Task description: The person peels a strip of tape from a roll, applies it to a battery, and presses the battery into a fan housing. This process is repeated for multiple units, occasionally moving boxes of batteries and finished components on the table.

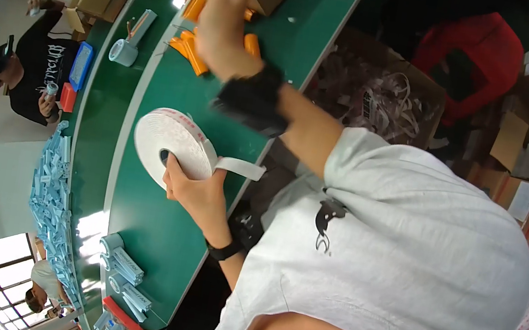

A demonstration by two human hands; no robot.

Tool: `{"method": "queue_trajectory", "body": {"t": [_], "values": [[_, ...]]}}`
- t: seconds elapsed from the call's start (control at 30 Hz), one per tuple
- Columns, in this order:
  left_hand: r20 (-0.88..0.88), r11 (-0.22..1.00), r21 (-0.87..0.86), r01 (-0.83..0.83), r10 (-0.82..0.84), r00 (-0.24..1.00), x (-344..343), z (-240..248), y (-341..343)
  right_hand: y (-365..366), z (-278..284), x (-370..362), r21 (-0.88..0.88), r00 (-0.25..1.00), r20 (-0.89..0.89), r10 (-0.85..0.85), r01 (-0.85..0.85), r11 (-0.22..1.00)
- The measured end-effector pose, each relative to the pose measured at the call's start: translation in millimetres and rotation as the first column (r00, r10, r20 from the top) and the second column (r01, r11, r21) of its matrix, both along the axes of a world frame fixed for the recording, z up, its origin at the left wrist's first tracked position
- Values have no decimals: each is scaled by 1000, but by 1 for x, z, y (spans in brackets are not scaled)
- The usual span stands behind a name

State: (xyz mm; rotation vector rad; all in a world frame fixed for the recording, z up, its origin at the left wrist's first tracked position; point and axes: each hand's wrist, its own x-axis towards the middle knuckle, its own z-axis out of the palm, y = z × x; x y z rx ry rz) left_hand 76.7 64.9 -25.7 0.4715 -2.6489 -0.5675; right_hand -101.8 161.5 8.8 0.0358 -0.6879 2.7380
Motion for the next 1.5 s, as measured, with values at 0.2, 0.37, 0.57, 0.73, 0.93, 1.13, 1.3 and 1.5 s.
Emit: {"method": "queue_trajectory", "body": {"t": [0.2,0.37,0.57,0.73,0.93,1.13,1.3,1.5], "values": [[-31,608,497,620,-701,712,-35,29,-83,5,-20,28,261,848,-306,433,-363,895],[272,923,-383,24,88,958,-28,54,-230,60,-35,32,401,659,-291,693,-574,714],[609,947,-266,-177,308,731,45,28,-387,69,-50,16,528,627,-388,676,-450,720],[449,998,62,-12,-17,893,30,47,-293,46,-21,35,856,660,-156,735,-282,434],[374,980,191,-54,-21,927,-9,28,-171,1,-6,73,828,527,-160,835,-389,404],[34,846,299,441,-472,881,19,32,-173,-6,-8,82,875,465,8,885,-431,219],[38,821,60,568,-571,820,19,16,-172,-20,6,86,918,501,30,865,-357,175],[90,837,-200,510,-502,860,21,10,-136,-35,0,88,950,428,-93,899,-233,209]]}}
